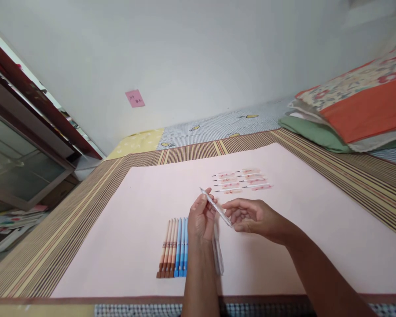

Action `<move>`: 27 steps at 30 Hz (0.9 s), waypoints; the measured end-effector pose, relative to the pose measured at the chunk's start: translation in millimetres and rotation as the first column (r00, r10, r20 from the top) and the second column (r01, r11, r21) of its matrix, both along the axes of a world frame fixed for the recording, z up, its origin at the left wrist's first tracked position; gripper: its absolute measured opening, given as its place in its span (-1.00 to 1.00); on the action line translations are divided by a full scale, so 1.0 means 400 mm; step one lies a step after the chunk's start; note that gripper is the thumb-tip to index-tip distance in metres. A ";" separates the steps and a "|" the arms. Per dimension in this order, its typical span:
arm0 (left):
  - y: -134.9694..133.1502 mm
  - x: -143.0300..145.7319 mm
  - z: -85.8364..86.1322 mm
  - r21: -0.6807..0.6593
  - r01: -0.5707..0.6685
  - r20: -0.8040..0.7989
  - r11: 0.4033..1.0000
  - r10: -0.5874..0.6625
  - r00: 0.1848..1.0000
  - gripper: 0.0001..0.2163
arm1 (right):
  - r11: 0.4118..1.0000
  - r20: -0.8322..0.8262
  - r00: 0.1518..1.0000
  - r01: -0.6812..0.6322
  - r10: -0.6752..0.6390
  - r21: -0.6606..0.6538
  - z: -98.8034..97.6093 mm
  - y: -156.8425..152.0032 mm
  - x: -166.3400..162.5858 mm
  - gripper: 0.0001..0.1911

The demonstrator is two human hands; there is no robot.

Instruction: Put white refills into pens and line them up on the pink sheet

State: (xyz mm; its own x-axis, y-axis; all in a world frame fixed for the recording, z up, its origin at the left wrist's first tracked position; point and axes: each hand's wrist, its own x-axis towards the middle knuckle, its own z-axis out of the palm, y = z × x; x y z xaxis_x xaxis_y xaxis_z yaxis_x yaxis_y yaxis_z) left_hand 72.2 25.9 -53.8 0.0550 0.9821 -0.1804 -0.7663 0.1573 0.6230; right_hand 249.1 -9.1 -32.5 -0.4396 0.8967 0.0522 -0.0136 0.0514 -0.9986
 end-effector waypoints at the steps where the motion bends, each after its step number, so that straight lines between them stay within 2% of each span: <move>1: -0.001 -0.004 0.002 0.011 0.022 -0.025 1.000 -0.021 0.999 -0.72 | 1.000 0.003 1.000 0.014 -0.014 0.000 -0.002 0.001 -0.009 -0.62; 3: -0.005 -0.011 0.008 0.052 0.092 -0.086 0.994 -0.087 0.992 -0.68 | 0.998 0.023 0.998 0.064 -0.064 -0.010 -0.011 0.004 -0.029 -0.73; 8: -0.017 -0.004 0.017 0.135 0.255 -0.276 0.957 -0.211 0.938 -0.57 | 0.979 0.046 0.981 0.193 -0.191 -0.058 -0.039 0.014 -0.076 -0.70; 12: -0.012 -0.007 0.017 0.111 0.296 -0.401 0.949 -0.230 0.887 -0.57 | 0.968 0.045 0.974 0.227 -0.224 -0.107 -0.049 0.014 -0.079 -0.70; 14: -0.004 -0.030 0.020 0.090 0.218 -0.479 0.972 -0.150 0.865 -0.61 | 0.967 0.100 0.971 0.228 -0.217 -0.115 -0.055 0.009 -0.073 -0.71; 16: 0.003 -0.065 0.026 0.072 0.070 -0.512 0.995 -0.023 0.859 -0.64 | 0.970 0.168 0.966 0.216 -0.197 -0.108 -0.063 -0.001 -0.069 -0.71; 18: 0.008 -0.104 0.033 0.062 -0.092 -0.467 0.994 0.110 0.877 -0.65 | 0.977 0.239 0.955 0.200 -0.178 -0.074 -0.073 -0.015 -0.072 -0.73; 20: 0.009 -0.136 0.036 0.061 -0.197 -0.392 0.978 0.205 0.897 -0.66 | 0.982 0.309 0.936 0.189 -0.172 -0.026 -0.083 -0.031 -0.081 -0.72; 22: 0.009 -0.157 0.034 0.049 -0.250 -0.329 0.967 0.251 0.910 -0.67 | 0.984 0.344 0.924 0.179 -0.165 -0.008 -0.096 -0.045 -0.093 -0.75; 25: 0.010 -0.166 0.025 0.019 -0.263 -0.272 0.965 0.258 0.927 -0.69 | 0.983 0.339 0.929 0.176 -0.150 -0.047 -0.117 -0.054 -0.109 -0.86; 27: 0.013 -0.163 0.019 0.010 -0.253 -0.251 0.967 0.247 0.936 -0.71 | 0.980 0.372 0.913 0.195 -0.169 -0.033 -0.131 -0.055 -0.117 -0.75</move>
State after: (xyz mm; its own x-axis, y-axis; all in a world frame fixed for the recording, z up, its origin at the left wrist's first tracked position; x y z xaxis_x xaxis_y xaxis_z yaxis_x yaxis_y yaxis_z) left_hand 6.9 31.0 -46.2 -0.2410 0.9540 -0.1786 -0.6044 -0.0035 0.7967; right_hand 202.3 -31.1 -85.0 -0.2452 0.9585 -0.1452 0.3562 -0.0502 -0.9330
